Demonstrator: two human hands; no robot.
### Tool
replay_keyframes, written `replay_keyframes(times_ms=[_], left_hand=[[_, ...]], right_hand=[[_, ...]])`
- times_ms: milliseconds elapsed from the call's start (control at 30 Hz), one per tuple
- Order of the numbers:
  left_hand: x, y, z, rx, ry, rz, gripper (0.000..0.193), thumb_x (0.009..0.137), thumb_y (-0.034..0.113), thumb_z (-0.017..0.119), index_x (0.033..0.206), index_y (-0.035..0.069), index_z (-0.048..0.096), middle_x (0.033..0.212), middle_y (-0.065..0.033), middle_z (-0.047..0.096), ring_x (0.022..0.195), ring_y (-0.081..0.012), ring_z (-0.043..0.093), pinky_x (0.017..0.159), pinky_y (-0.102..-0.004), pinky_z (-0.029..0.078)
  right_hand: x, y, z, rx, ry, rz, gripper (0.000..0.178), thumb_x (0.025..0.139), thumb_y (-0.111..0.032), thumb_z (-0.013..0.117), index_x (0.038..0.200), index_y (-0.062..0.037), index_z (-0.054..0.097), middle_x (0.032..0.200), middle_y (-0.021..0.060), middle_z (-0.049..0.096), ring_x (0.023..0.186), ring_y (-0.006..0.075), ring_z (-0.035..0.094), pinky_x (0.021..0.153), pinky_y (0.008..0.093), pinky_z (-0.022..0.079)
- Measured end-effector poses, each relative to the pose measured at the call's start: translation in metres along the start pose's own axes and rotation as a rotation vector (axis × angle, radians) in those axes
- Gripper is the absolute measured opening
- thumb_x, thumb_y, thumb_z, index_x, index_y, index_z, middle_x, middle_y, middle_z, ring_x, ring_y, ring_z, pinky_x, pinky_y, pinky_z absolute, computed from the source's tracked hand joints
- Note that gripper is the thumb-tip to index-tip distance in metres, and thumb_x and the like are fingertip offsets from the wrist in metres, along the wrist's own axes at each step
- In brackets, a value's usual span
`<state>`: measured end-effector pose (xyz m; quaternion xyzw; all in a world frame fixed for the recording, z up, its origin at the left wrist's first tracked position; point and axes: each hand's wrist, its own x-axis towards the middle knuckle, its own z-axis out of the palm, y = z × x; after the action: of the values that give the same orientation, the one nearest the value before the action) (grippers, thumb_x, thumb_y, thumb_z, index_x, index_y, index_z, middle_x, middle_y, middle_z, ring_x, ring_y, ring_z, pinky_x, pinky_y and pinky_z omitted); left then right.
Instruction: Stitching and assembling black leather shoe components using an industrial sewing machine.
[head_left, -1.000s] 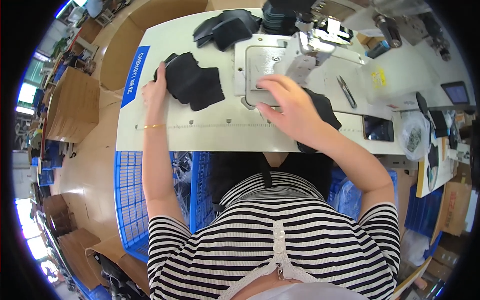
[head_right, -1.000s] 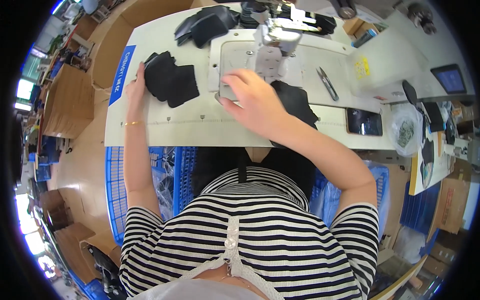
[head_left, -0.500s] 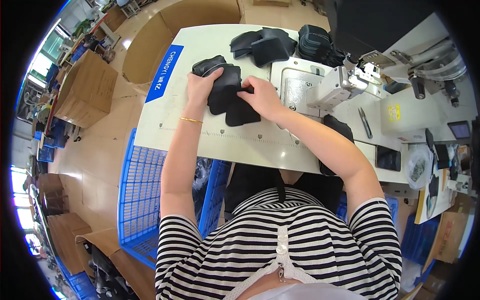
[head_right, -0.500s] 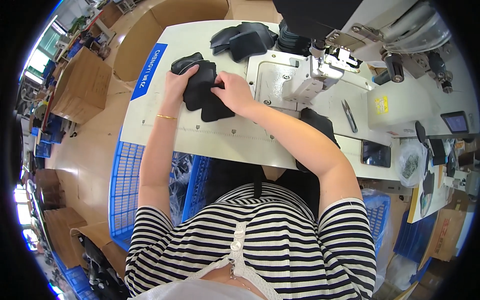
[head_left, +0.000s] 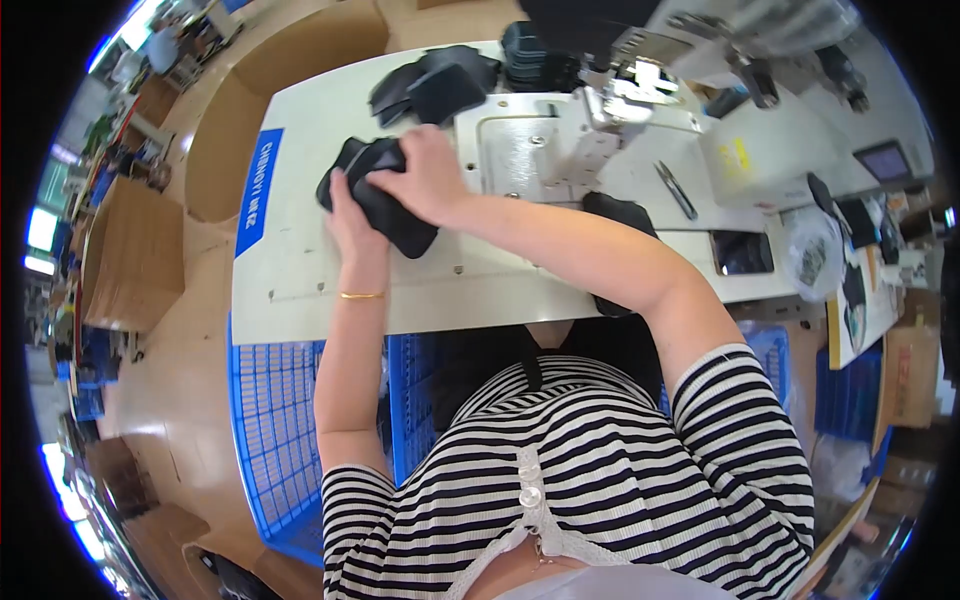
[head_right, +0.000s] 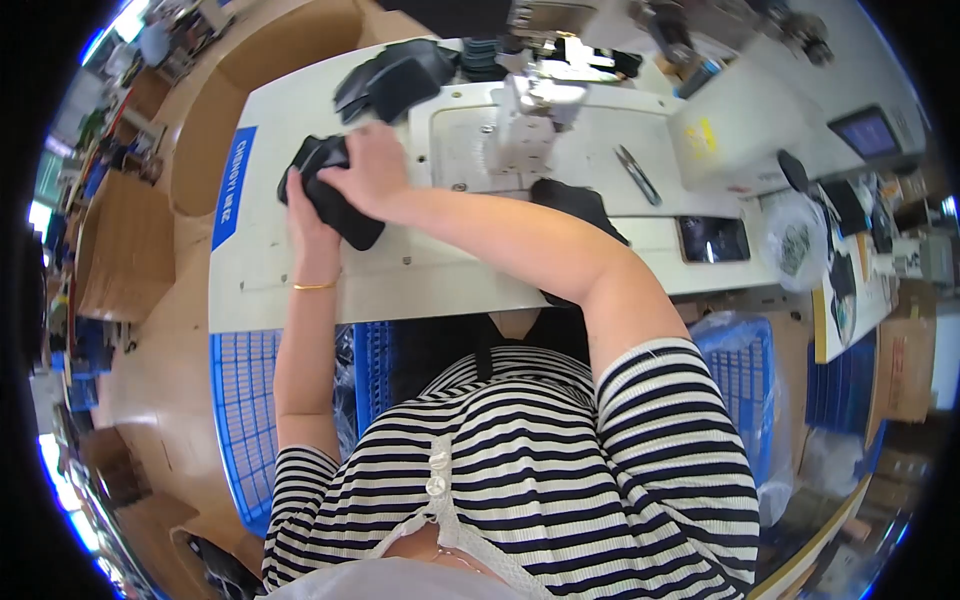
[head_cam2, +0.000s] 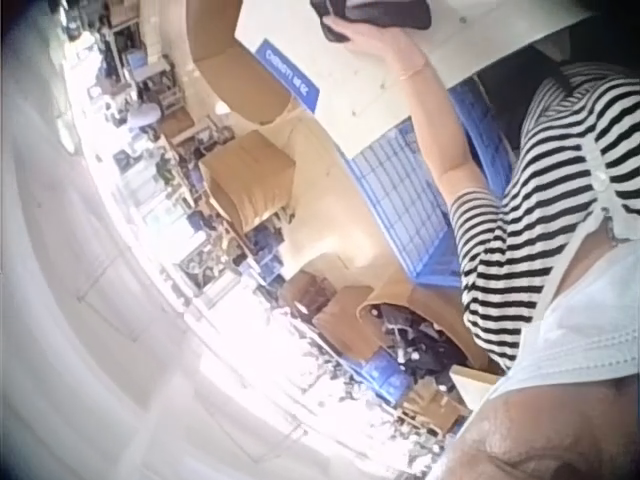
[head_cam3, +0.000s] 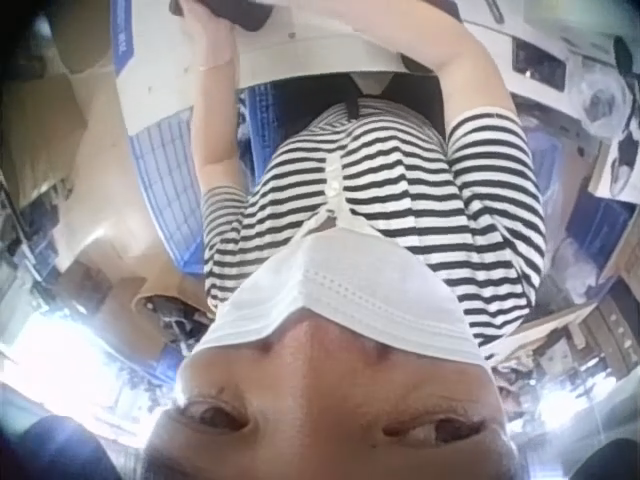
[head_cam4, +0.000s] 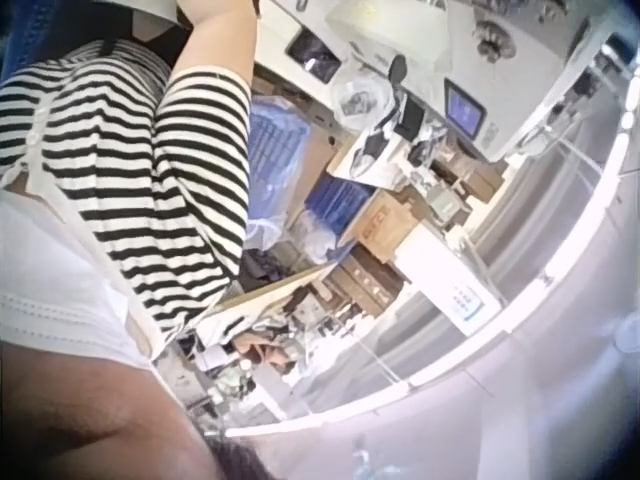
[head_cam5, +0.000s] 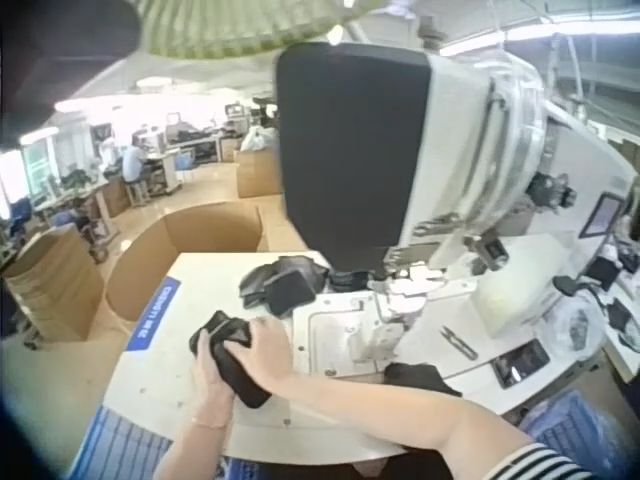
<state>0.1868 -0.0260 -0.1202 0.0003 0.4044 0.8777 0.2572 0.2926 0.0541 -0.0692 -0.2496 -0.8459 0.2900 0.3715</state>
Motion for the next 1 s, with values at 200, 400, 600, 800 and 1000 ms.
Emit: replay_keyframes(times_ms=[200,400,600,800,1000], left_hand=[[-0.038,0.011,0.031,-0.078,-0.118,-0.193,0.047,0.099,0.037,0.035,0.117,0.001,0.059,0.115,-0.015,0.064,0.106,-0.0281,0.062,0.096,-0.0418,0.049],[-0.039,-0.005,0.027,-0.147,-0.028,-0.203,0.033,0.097,0.028,0.05,0.112,0.0,0.061,0.108,-0.0129,0.067,0.098,-0.0262,0.066,0.09,-0.0386,0.054],[-0.032,-0.005,0.015,-0.217,0.097,-0.143,0.027,0.093,0.017,0.062,0.115,0.001,0.058,0.111,-0.0156,0.065,0.096,-0.0303,0.067,0.08,-0.0442,0.059],[-0.043,0.005,0.013,-0.24,0.014,-0.197,0.028,0.093,0.014,0.061,0.116,0.0,0.055,0.111,-0.0158,0.064,0.095,-0.032,0.068,0.081,-0.0452,0.059],[-0.041,0.007,-0.005,-0.226,-0.043,-0.403,0.031,0.095,0.022,0.06,0.116,-0.001,0.06,0.109,-0.0173,0.067,0.096,-0.0318,0.068,0.084,-0.045,0.058]], right_hand=[[-0.019,-0.013,-0.026,-0.021,0.047,-0.383,0.032,0.07,-0.013,0.073,0.097,-0.0035,0.059,0.092,0.0115,0.065,0.101,0.0314,0.056,0.09,0.0445,0.04],[-0.014,-0.004,-0.053,0.006,-0.299,0.037,0.04,0.075,-0.025,0.075,0.102,-0.0003,0.059,0.09,0.0183,0.066,0.092,0.0381,0.063,0.08,0.0455,0.048],[-0.017,0.012,-0.089,0.232,-0.477,0.215,0.049,0.073,-0.028,0.079,0.105,0.0045,0.061,0.098,0.0188,0.069,0.089,0.0304,0.068,0.08,0.038,0.053],[-0.01,-0.007,-0.149,0.752,-0.594,0.514,0.041,0.081,-0.018,0.077,0.113,0.0023,0.061,0.101,0.0081,0.068,0.089,0.0136,0.065,0.079,0.0288,0.053],[-0.029,0.002,-0.214,0.743,-0.446,0.727,0.037,0.086,-0.019,0.073,0.112,0.0032,0.061,0.1,0.0099,0.069,0.08,0.0139,0.068,0.069,0.0277,0.057]])
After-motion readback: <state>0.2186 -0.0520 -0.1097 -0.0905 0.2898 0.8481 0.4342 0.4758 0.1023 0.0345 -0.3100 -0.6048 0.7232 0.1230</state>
